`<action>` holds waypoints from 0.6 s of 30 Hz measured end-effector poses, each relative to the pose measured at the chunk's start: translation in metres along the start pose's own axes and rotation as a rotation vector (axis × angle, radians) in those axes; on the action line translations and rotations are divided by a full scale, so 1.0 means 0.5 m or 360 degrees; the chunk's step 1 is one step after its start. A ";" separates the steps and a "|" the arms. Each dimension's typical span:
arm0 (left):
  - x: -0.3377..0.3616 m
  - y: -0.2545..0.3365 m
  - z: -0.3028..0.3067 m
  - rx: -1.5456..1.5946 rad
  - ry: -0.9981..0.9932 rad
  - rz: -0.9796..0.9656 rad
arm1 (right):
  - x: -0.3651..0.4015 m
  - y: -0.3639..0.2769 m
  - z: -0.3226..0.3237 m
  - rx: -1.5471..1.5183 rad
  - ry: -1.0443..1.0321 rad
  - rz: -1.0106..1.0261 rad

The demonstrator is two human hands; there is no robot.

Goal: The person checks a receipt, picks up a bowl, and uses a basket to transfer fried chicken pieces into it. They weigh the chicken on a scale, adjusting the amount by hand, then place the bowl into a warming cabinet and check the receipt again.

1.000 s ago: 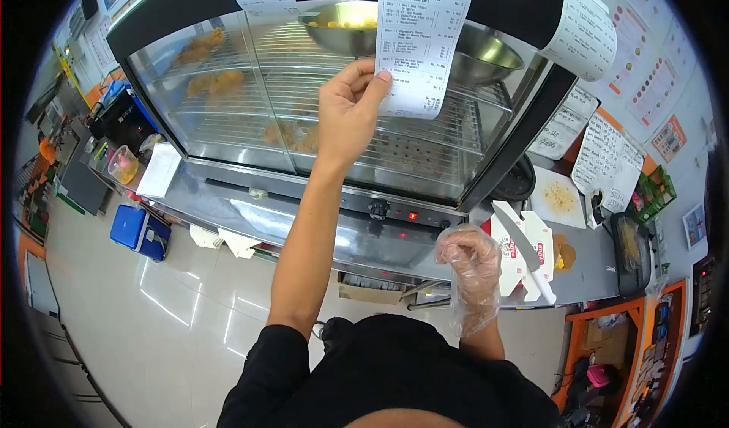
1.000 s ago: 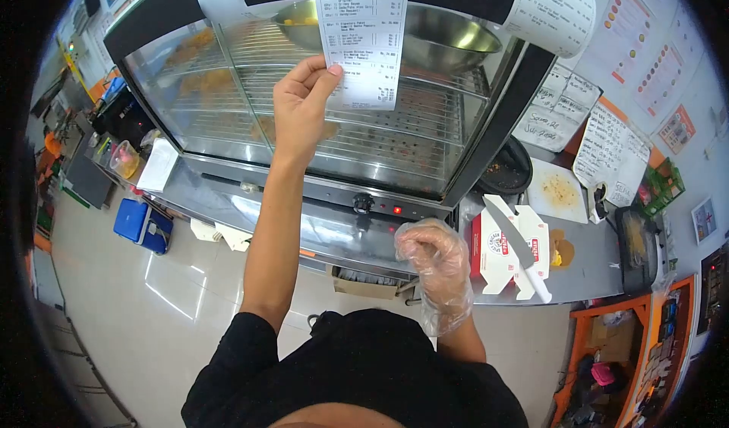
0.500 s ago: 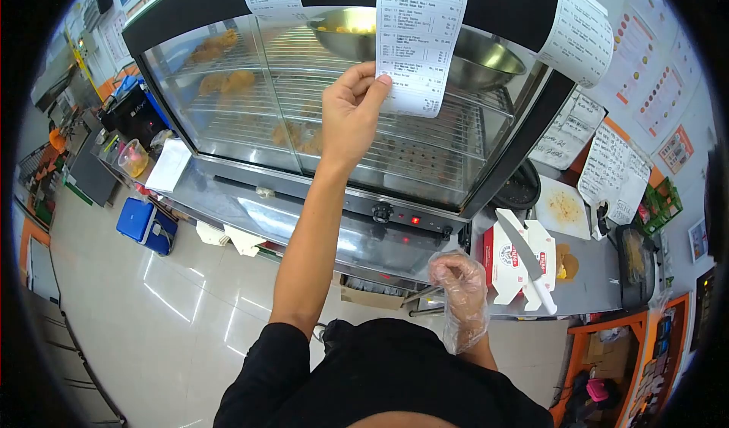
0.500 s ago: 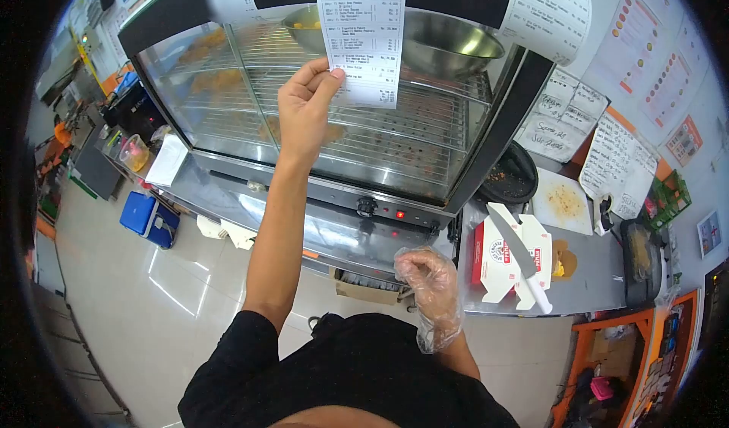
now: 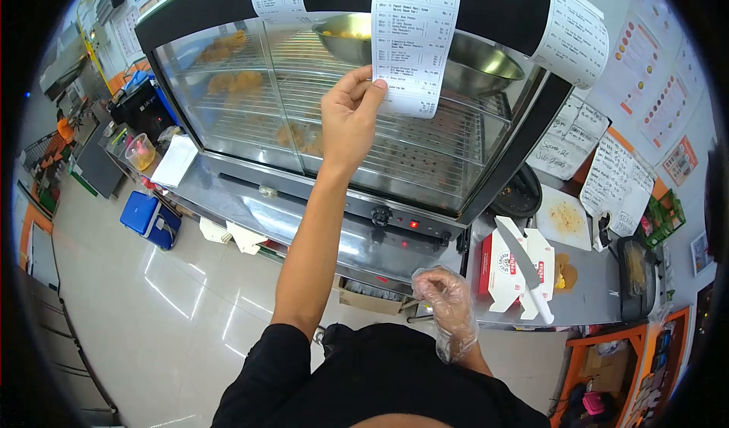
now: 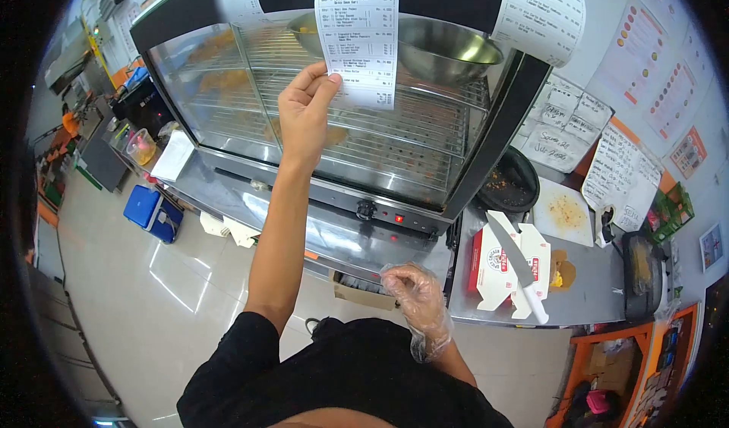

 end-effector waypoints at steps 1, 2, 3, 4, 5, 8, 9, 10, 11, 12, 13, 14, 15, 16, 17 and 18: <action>0.000 0.001 0.002 -0.0005 -0.0003 -0.0016 | 0.001 0.002 -0.001 -0.0030 0.0008 -0.0008; -0.001 0.003 0.002 -0.0010 -0.0001 -0.0020 | 0.001 0.004 -0.001 -0.0033 0.0002 -0.0005; -0.001 0.005 0.001 -0.0021 -0.0007 -0.0037 | 0.001 0.006 0.000 -0.0033 0.0001 -0.0006; -0.001 0.007 0.000 -0.0032 -0.0013 -0.0053 | 0.003 0.008 0.000 -0.0034 0.0001 -0.0009; 0.000 0.007 0.000 -0.0032 -0.0012 -0.0055 | 0.004 0.009 0.001 -0.0033 0.0000 -0.0008; -0.005 0.008 -0.002 -0.0049 -0.0014 -0.0074 | 0.000 0.010 0.002 -0.0036 -0.0016 -0.0045; -0.008 0.009 -0.002 -0.0047 -0.0025 -0.0081 | -0.002 0.011 0.003 -0.0057 -0.0005 -0.0024; -0.005 0.010 -0.001 -0.0049 -0.0025 -0.0081 | 0.002 0.013 0.002 -0.0077 0.0000 -0.0014; -0.004 0.012 0.000 -0.0052 0.0000 -0.0096 | 0.004 0.021 0.001 -0.0124 0.0032 -0.0038; -0.003 0.015 -0.003 -0.0012 -0.0014 -0.0106 | 0.006 0.020 0.000 -0.0113 0.0008 -0.0034; -0.005 0.017 -0.005 0.0026 -0.0038 -0.0118 | 0.007 0.018 0.000 -0.0122 0.0009 -0.0047; -0.009 0.019 -0.005 0.0022 -0.0032 -0.0140 | 0.003 0.018 -0.001 -0.0132 0.0012 -0.0052; -0.008 0.018 -0.005 0.0007 -0.0025 -0.0129 | 0.002 0.021 -0.001 -0.0139 0.0008 -0.0046; -0.005 0.017 -0.005 -0.0007 -0.0019 -0.0109 | 0.002 0.023 -0.002 -0.0137 0.0003 -0.0042; -0.003 0.019 -0.005 -0.0006 -0.0016 -0.0113 | 0.003 0.023 -0.003 -0.0147 0.0011 -0.0055; -0.002 0.021 -0.005 -0.0018 -0.0031 -0.0111 | 0.002 0.025 -0.004 -0.0158 0.0022 -0.0068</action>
Point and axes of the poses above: each hand's wrist, its own x-axis away from the middle knuckle, its own z-axis out of the back of the hand, y = z × x, the point moved 1 cm from there along -x, towards the middle knuckle, and after that the axes turned 9 degrees about x, right-handed, at the moved point
